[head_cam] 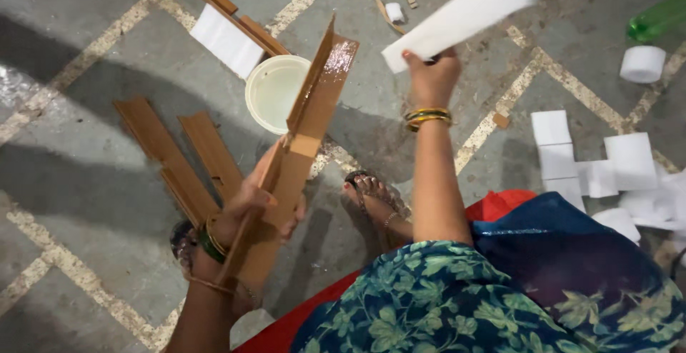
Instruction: The person sits on the floor and repeatedly dips a white paper roll into a bucket of liquid, then inserts the roll into a brown cardboard frame. The person handles multiple frames and rolls, occasionally adjusting the bucket or picking up new frames from the floor.
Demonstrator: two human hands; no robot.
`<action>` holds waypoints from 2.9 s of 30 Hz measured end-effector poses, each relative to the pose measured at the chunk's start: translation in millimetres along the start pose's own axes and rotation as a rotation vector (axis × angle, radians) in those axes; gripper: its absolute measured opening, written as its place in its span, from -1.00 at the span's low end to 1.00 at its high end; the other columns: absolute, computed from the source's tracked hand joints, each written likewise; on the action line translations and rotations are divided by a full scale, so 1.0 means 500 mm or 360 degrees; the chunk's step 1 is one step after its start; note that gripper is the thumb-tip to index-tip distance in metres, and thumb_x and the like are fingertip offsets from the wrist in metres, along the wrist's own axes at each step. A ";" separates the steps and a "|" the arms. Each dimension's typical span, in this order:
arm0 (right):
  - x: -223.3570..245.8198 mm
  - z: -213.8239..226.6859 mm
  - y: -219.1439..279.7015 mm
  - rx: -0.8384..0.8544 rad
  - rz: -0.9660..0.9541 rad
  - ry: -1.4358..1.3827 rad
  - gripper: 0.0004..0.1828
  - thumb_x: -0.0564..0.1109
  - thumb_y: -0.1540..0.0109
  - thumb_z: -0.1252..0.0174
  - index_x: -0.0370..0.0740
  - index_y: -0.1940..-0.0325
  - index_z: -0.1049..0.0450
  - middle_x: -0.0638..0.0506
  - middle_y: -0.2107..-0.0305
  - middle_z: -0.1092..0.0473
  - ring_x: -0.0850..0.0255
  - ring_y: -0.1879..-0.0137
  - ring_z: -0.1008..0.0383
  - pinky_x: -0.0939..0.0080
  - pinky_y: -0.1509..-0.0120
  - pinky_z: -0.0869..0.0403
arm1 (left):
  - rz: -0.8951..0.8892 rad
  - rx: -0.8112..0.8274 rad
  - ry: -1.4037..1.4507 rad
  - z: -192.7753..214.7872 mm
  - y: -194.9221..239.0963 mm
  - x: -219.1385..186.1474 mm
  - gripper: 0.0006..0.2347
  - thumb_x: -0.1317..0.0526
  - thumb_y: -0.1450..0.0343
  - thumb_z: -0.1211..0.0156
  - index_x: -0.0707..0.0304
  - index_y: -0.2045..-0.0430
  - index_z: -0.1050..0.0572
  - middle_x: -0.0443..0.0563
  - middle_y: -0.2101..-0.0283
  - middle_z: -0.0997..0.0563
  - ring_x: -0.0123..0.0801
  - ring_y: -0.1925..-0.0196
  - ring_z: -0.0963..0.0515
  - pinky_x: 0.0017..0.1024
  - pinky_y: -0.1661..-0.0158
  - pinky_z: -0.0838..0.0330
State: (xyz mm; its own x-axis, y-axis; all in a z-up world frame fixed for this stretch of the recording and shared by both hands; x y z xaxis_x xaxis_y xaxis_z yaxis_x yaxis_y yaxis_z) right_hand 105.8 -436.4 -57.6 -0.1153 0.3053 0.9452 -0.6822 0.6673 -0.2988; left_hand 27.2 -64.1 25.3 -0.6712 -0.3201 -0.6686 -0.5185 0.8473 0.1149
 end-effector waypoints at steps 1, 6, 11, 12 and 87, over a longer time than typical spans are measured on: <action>0.006 0.004 -0.004 -0.0007 0.0063 -0.0174 -0.58 -0.32 -0.10 -0.50 -0.39 0.04 -0.48 -0.04 0.18 -0.56 0.20 0.12 -0.60 0.23 -0.01 -0.57 | 0.0005 -0.0039 0.0123 0.015 0.007 0.007 -0.23 0.19 -0.31 -0.15 0.16 -0.47 0.08 0.35 0.34 -0.60 -0.24 0.56 -0.55 -0.34 0.57 -0.53; 0.058 -0.005 0.000 0.0017 -0.0320 -0.0568 -0.53 -0.28 -0.13 -0.47 -0.32 -0.05 -0.41 0.00 0.23 -0.51 0.24 0.19 -0.51 0.24 0.16 -0.50 | 0.0208 -0.0222 0.0598 0.060 0.039 0.042 -0.45 0.11 -0.34 -0.16 0.66 -0.10 -0.27 0.38 0.28 -0.56 -0.23 0.48 -0.55 -0.35 0.47 -0.52; 0.139 -0.055 0.025 0.0222 -0.0420 -0.1081 -0.47 -0.30 -0.07 -0.43 -0.34 -0.06 -0.39 -0.02 0.17 -0.52 0.20 0.05 -0.60 0.14 -0.04 -0.64 | 0.0070 -0.0260 0.0570 0.043 0.055 0.039 -0.50 0.10 -0.38 -0.07 0.73 -0.01 -0.31 0.39 0.29 -0.53 -0.28 0.48 -0.53 -0.40 0.43 -0.51; 0.147 -0.062 0.030 0.0238 -0.0402 -0.1100 -0.47 -0.31 -0.09 -0.44 -0.35 -0.08 -0.39 -0.04 0.17 -0.52 0.19 0.06 -0.57 0.15 -0.03 -0.60 | 0.0020 -0.0281 0.0558 0.036 0.056 0.037 -0.50 0.10 -0.41 -0.05 0.78 0.00 -0.30 0.40 0.29 -0.52 -0.29 0.48 -0.52 -0.40 0.40 -0.52; 0.274 -0.142 0.100 0.0439 0.1365 0.0483 -0.83 -0.02 -0.31 -0.33 -0.11 0.09 -0.59 0.09 0.25 -0.60 0.24 0.13 -0.54 0.10 -0.01 -0.40 | -0.0032 -0.0341 -0.0182 -0.020 0.023 -0.055 -0.14 0.23 -0.21 -0.02 -0.01 -0.53 0.14 0.32 0.45 -0.55 -0.28 0.61 -0.53 -0.37 0.61 -0.52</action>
State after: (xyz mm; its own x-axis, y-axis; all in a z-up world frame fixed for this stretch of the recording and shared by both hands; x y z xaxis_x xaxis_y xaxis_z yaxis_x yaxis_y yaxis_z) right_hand 106.9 -313.0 47.4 -0.4901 0.8059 0.3321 -0.6030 -0.0383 -0.7968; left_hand 34.3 -49.7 52.3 -0.6016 -0.2755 -0.7498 -0.6398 0.7282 0.2458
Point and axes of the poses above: each hand's wrist, its own y-axis away from the middle knuckle, its own z-axis out of the back of the hand, x = y × z, the point moved 4 cm from there along -y, towards the middle knuckle
